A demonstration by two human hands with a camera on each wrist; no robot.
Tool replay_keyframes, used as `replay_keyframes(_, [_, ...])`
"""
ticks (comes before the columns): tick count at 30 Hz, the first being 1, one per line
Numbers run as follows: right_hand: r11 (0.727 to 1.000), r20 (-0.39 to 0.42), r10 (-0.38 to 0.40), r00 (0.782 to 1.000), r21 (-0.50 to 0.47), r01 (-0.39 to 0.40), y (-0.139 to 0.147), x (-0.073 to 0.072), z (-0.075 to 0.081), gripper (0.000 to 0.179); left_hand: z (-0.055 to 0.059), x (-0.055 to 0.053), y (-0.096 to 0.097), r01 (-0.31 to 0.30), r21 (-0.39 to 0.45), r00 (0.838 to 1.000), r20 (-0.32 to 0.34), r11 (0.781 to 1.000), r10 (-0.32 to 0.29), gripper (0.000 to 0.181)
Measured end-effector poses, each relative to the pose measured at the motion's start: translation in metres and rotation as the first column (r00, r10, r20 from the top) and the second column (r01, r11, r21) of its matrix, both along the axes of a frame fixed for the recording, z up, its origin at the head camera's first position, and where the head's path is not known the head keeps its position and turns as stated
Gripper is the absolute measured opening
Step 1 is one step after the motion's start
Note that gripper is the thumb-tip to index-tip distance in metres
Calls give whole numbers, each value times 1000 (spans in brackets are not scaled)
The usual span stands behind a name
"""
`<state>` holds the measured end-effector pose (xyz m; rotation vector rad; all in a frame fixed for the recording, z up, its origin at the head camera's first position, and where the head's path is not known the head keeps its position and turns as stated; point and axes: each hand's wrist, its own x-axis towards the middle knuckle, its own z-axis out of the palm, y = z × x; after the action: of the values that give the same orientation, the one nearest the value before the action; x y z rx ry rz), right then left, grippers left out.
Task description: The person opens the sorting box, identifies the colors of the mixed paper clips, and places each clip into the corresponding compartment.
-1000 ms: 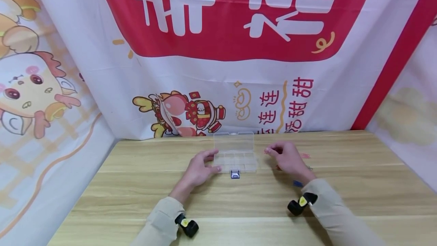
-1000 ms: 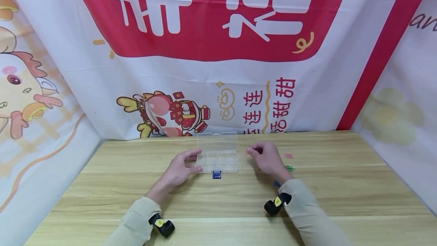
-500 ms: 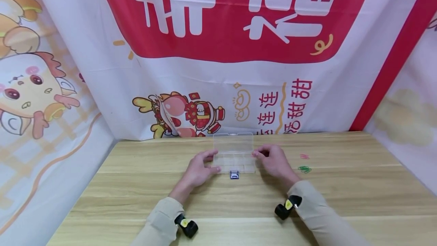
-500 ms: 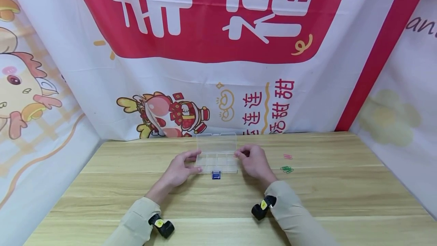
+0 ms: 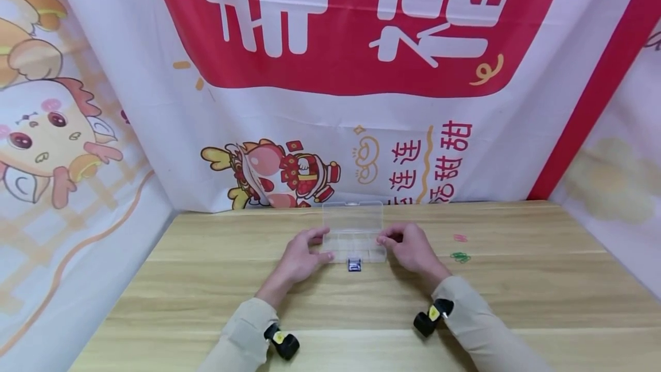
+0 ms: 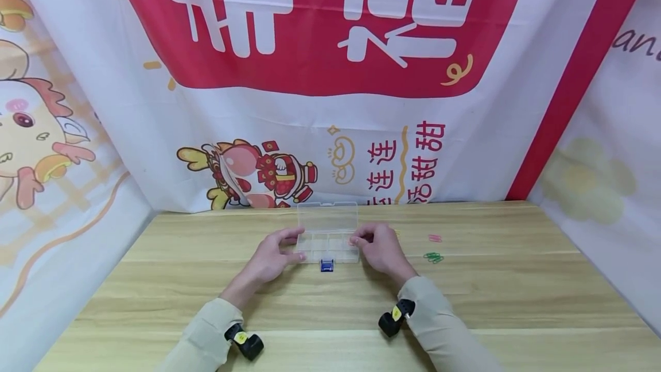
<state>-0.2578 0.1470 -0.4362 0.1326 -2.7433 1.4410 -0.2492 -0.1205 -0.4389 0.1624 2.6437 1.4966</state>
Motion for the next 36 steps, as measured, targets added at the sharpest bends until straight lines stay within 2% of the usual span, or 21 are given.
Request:
replay_keyframes(5, [1000,10,5,1000,-19,-4,1,2,0,8,-1,0,0,-4,-5,1000,3,1000,4,64])
replay_keyframes(12, [993,105,2,994,-116,10,6,6,6,15,-1,1,-1,6,10,1000,-2,1000,-6,66])
replay_keyframes(15, [991,122,6,993,-134,11,13,9,9,21,-1,1,-1,4,14,1000,5,1000,-5,66])
replay_keyframes(23, [997,45,44,998,-68,-41,56,16,20,35,-1,0,0,-4,9,1000,11,1000,4,66])
replay_keyframes(29, [1000,-16,-15,1000,-2,15,89,21,31,40,-2,0,0,-8,6,1000,16,1000,8,64])
replay_keyframes(36, [997,-1,-79,997,-4,79,124,21,32,52,0,1,1,-15,3,1000,16,1000,15,63])
